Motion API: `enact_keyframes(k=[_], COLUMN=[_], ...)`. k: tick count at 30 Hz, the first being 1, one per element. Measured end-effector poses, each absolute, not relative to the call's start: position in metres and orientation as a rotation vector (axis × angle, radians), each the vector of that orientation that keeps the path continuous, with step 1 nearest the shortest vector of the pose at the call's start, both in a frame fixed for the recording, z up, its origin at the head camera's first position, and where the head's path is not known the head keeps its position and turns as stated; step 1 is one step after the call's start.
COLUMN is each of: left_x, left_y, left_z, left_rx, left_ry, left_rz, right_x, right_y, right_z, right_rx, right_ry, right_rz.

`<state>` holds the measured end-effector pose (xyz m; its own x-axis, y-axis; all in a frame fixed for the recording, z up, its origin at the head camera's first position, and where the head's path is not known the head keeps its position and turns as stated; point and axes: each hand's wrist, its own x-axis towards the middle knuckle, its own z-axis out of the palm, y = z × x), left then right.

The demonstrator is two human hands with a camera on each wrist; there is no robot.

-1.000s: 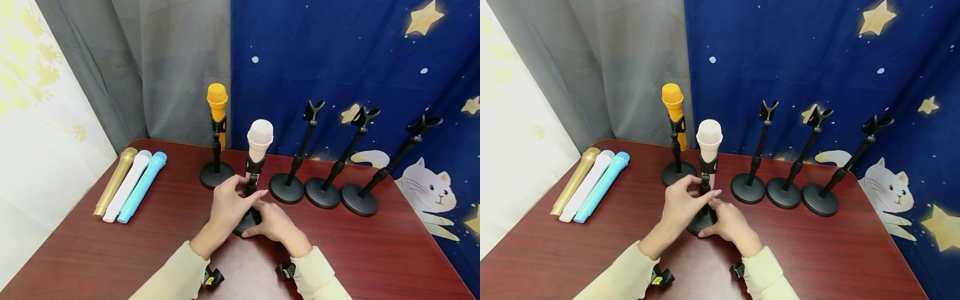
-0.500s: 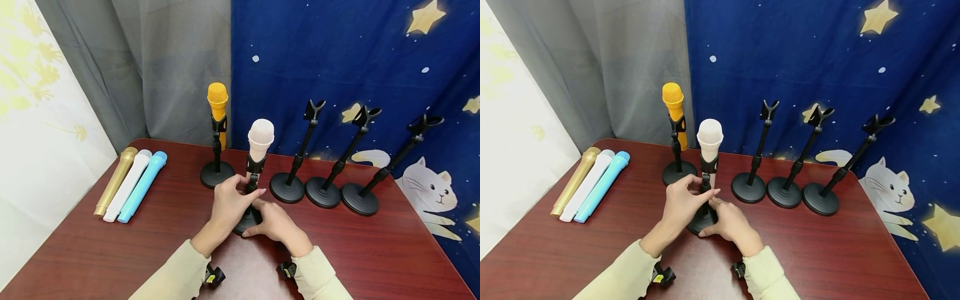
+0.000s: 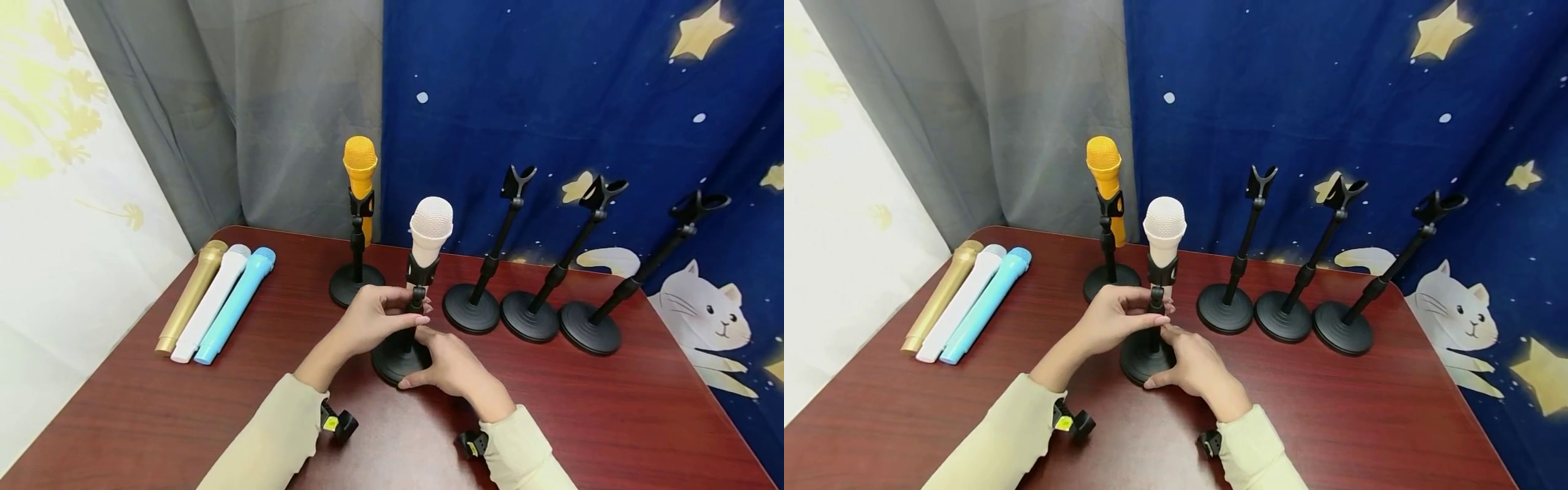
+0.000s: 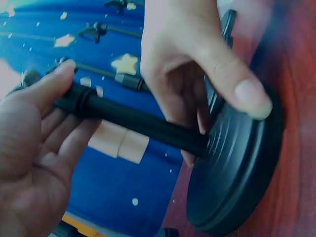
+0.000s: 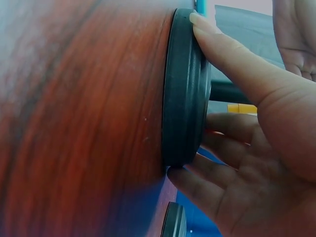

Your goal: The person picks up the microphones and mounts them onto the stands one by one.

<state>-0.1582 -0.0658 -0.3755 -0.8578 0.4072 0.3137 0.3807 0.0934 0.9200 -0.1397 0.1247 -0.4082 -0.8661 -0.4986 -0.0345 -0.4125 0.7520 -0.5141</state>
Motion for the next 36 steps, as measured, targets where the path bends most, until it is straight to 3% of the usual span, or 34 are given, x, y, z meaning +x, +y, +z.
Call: enact_keyframes(k=[10, 22, 30, 36], left_x=[-0.176, -0.164, -0.14, -0.124], left_y=[-0.075, -0.077, -0.092, -0.082], left_z=[-0.378, -0.375, -0.378, -0.388], left_rx=[1.009, 0.856, 0.717, 0.803], left_ry=[2.112, 2.299, 2.782, 2.837], left_rz=[1.845, 1.842, 1.023, 0.551], right_x=[-0.139, -0.142, -0.138, -0.134], right_y=[0.125, 0.127, 0.123, 0.121], right_z=[-0.406, -0.407, -0.403, -0.397], right_rx=[-0.754, -0.774, -0.749, -0.725], right_ry=[2.777, 2.724, 2.796, 2.813], right_rz=[-0.723, -0.766, -0.645, -0.63])
